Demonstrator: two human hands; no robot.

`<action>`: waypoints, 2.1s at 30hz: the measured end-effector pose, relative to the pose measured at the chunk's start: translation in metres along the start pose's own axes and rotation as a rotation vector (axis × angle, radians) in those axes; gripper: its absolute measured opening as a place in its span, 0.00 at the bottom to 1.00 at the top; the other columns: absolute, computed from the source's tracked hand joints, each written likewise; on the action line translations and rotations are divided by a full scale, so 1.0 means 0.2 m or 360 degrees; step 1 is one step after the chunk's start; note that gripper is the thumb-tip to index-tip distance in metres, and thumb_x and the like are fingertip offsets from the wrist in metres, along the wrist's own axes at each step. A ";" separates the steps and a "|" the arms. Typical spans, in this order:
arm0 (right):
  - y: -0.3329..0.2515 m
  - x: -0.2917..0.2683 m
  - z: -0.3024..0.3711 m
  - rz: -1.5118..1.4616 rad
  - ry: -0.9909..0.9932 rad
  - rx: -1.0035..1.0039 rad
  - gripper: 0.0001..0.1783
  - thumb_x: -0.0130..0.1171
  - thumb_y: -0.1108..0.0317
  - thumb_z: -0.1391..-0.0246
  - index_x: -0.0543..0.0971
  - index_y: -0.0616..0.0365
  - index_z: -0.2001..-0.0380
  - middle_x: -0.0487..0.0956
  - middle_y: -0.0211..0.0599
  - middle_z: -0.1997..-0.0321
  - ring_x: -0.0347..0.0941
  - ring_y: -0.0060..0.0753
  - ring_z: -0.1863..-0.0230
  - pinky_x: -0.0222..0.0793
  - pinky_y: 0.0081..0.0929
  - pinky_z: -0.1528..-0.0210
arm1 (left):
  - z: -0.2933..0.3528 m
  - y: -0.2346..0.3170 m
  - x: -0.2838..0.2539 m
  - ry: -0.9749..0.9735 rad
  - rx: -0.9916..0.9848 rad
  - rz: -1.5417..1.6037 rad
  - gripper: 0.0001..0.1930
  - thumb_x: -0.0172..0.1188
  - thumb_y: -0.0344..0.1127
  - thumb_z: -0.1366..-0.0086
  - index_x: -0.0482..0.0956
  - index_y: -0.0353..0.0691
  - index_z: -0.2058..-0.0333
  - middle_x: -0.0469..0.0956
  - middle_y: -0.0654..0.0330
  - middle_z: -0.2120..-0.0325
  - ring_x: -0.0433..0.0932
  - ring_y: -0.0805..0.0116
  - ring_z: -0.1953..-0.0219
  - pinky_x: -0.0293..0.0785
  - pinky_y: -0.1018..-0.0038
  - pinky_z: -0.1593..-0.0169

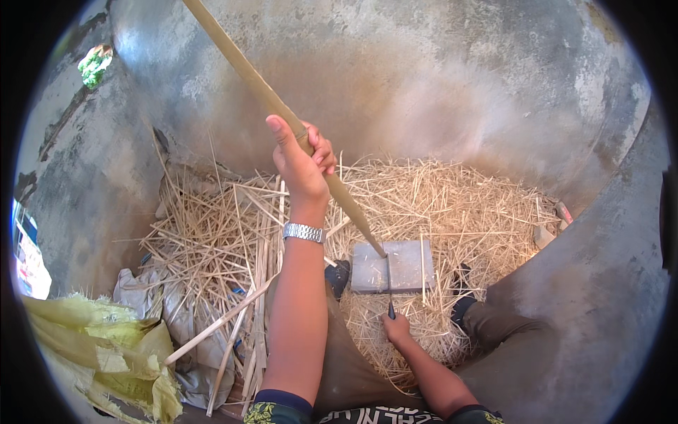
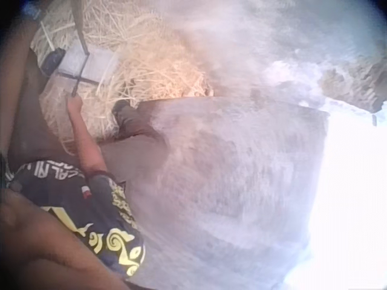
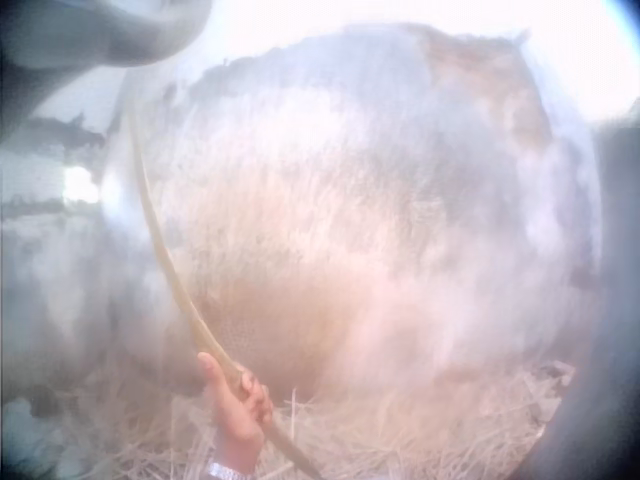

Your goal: The person sits on a straw-covered floor and uses a large knife to split long bamboo poles into thin strips. They hold the bamboo vertically and strike it with the knife to separate the fibers, occasionally using a blue utility knife for finer adjustments.

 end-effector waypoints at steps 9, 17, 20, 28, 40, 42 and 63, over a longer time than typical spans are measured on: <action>0.17 -0.05 -0.01 0.0388 -0.0173 -0.0167 0.17 0.58 0.57 0.45 0.77 0.62 0.74 0.78 0.43 0.83 0.77 0.37 0.83 0.74 0.36 0.75 | 0.03 0.01 0.09 -0.0460 -0.0145 0.0001 0.37 0.33 0.80 0.36 0.59 0.48 0.76 0.51 0.72 0.88 0.51 0.79 0.86 0.54 0.78 0.79; 0.03 -0.04 0.09 0.0922 -0.0373 -0.0196 0.27 0.58 0.49 0.47 0.79 0.67 0.62 0.82 0.59 0.64 0.80 0.58 0.58 0.74 0.46 0.52 | 0.03 0.00 0.09 -0.0490 -0.0155 0.0080 0.39 0.33 0.82 0.38 0.61 0.47 0.77 0.51 0.73 0.89 0.49 0.80 0.87 0.48 0.79 0.80; -0.01 -0.08 0.13 0.0910 -0.0393 -0.0096 0.29 0.59 0.49 0.47 0.78 0.68 0.56 0.81 0.62 0.58 0.78 0.61 0.53 0.73 0.48 0.49 | 0.05 0.02 0.11 -0.0487 -0.0102 0.0034 0.37 0.33 0.79 0.35 0.59 0.47 0.76 0.49 0.72 0.88 0.46 0.79 0.86 0.49 0.78 0.80; 0.04 -0.07 0.08 0.0935 -0.0404 -0.0050 0.29 0.58 0.50 0.47 0.77 0.68 0.54 0.81 0.61 0.57 0.77 0.62 0.51 0.72 0.46 0.46 | 0.03 0.01 0.11 -0.0464 -0.0057 0.0030 0.37 0.34 0.79 0.35 0.59 0.46 0.75 0.50 0.71 0.87 0.47 0.78 0.85 0.50 0.78 0.80; -0.06 -0.14 0.06 -0.0262 -0.0282 0.0366 0.18 0.60 0.56 0.44 0.73 0.61 0.75 0.69 0.33 0.86 0.64 0.26 0.89 0.65 0.31 0.87 | 0.03 0.01 0.11 -0.0418 -0.0086 0.0050 0.37 0.33 0.78 0.34 0.60 0.46 0.75 0.50 0.72 0.87 0.47 0.78 0.85 0.49 0.78 0.80; -0.05 -0.15 0.02 -0.0249 -0.0285 0.0336 0.18 0.62 0.56 0.45 0.73 0.59 0.77 0.68 0.31 0.87 0.63 0.26 0.89 0.64 0.29 0.88 | 0.03 0.01 0.12 -0.0430 -0.0061 0.0033 0.37 0.33 0.78 0.34 0.60 0.46 0.75 0.50 0.72 0.87 0.47 0.78 0.85 0.49 0.78 0.79; -0.22 -0.75 -0.04 -0.0902 -0.0043 0.0942 0.18 0.69 0.57 0.58 0.68 0.47 0.81 0.64 0.24 0.89 0.54 0.20 0.91 0.48 0.22 0.87 | 0.01 -0.01 0.13 -0.0452 -0.0052 0.0022 0.37 0.36 0.79 0.35 0.61 0.45 0.75 0.51 0.71 0.87 0.48 0.79 0.86 0.50 0.79 0.80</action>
Point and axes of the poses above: each hand's wrist, its own z-axis away from the middle knuckle, its own x-axis out of the palm, y = z × x, the point moved 3 cm from there along -z, towards the middle knuckle
